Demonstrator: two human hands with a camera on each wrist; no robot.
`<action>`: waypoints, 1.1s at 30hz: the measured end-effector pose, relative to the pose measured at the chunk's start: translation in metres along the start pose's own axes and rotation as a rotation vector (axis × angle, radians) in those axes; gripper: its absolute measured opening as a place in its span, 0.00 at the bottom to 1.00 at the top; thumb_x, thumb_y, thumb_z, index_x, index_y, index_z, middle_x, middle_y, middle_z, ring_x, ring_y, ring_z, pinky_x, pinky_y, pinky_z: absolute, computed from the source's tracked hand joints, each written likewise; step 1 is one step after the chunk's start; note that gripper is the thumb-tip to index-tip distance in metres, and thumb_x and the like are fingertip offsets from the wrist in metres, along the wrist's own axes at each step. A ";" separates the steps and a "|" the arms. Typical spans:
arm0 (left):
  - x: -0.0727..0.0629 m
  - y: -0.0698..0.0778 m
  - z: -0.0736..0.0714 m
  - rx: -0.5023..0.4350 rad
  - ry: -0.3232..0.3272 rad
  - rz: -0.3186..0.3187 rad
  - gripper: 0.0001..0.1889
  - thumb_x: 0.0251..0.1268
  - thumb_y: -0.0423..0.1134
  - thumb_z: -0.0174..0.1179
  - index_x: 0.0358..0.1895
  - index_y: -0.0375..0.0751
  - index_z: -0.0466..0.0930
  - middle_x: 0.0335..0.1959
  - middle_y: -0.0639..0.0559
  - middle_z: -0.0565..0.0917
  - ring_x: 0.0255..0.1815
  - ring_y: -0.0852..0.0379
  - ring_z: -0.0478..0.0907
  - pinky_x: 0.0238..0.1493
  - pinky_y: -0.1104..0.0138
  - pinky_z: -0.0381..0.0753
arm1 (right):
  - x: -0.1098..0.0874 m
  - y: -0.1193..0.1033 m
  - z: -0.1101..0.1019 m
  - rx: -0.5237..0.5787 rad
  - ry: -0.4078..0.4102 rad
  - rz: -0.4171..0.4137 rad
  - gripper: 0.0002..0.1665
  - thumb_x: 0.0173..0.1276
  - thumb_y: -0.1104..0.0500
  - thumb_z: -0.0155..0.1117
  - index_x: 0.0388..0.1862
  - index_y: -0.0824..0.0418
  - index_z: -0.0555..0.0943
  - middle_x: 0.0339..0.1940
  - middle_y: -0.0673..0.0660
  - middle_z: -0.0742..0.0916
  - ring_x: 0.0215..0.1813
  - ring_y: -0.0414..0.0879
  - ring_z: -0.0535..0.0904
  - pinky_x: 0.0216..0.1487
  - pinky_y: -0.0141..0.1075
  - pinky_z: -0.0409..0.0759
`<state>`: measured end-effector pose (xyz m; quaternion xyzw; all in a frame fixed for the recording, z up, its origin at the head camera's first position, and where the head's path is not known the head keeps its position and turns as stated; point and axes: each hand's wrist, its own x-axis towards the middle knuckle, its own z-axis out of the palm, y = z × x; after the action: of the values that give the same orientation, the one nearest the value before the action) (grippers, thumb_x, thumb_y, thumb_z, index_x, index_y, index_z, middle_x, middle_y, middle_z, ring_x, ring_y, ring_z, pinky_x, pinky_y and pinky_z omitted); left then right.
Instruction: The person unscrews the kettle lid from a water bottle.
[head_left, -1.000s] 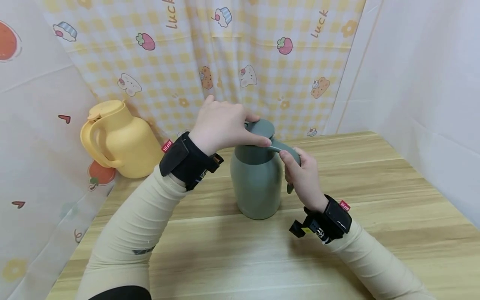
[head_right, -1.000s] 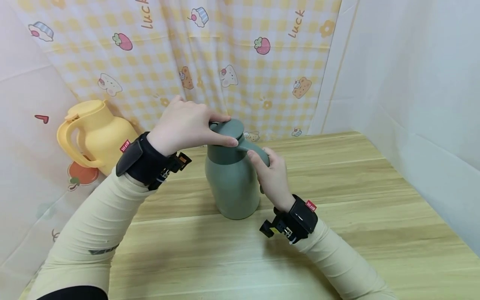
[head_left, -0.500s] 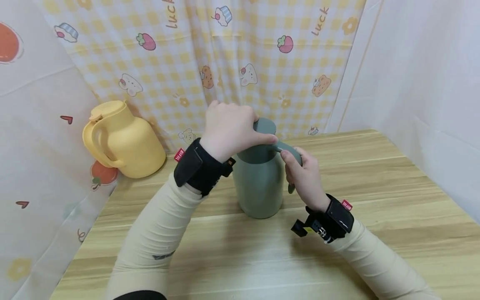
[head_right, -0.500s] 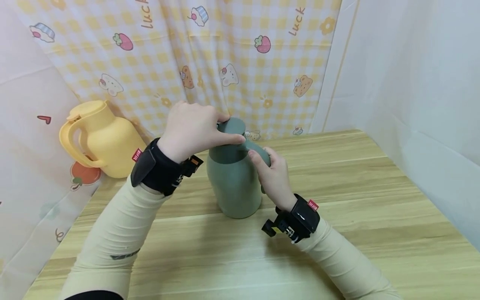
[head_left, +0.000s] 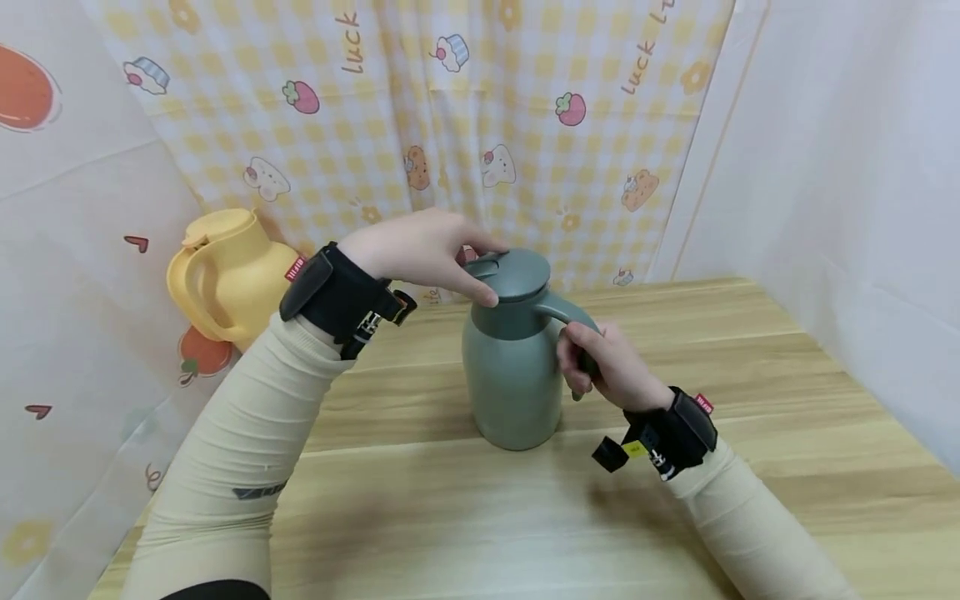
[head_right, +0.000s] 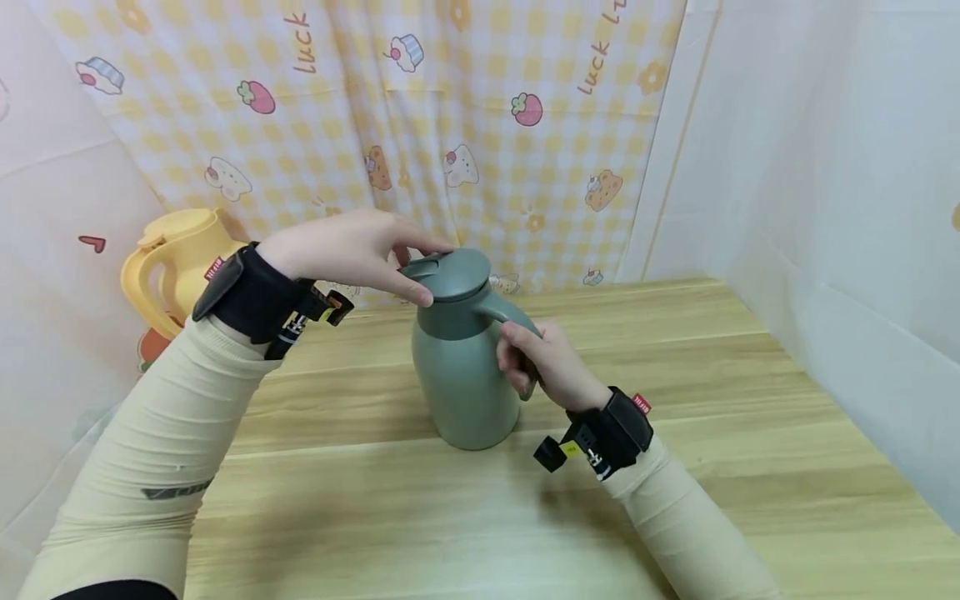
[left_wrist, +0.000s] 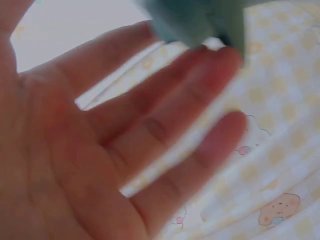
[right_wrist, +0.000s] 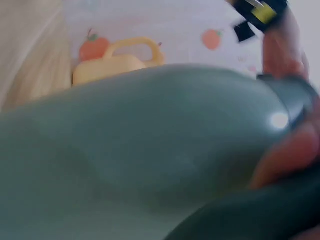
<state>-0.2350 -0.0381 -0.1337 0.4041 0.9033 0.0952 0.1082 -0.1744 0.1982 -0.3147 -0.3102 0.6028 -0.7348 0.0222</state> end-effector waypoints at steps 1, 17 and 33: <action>0.001 -0.002 0.001 -0.012 0.003 0.012 0.35 0.55 0.55 0.70 0.67 0.50 0.72 0.49 0.55 0.82 0.44 0.57 0.76 0.46 0.63 0.75 | 0.000 0.001 -0.001 0.019 -0.028 0.005 0.27 0.79 0.51 0.47 0.19 0.61 0.73 0.10 0.53 0.66 0.13 0.46 0.60 0.16 0.38 0.63; -0.007 -0.022 -0.003 -0.043 0.013 0.026 0.33 0.56 0.53 0.70 0.66 0.55 0.73 0.58 0.57 0.79 0.56 0.57 0.76 0.52 0.60 0.74 | 0.004 0.013 0.040 -0.106 0.106 -0.065 0.28 0.77 0.46 0.50 0.21 0.64 0.68 0.17 0.55 0.74 0.18 0.46 0.72 0.22 0.39 0.77; -0.010 -0.009 0.019 0.102 0.205 0.000 0.32 0.57 0.59 0.66 0.64 0.49 0.76 0.45 0.53 0.84 0.34 0.59 0.74 0.37 0.64 0.71 | 0.003 0.014 0.042 -0.110 0.149 -0.091 0.30 0.77 0.46 0.51 0.15 0.58 0.63 0.10 0.55 0.65 0.12 0.47 0.59 0.13 0.39 0.56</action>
<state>-0.2292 -0.0502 -0.1533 0.3970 0.9134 0.0898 -0.0057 -0.1615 0.1562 -0.3227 -0.2823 0.6274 -0.7221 -0.0731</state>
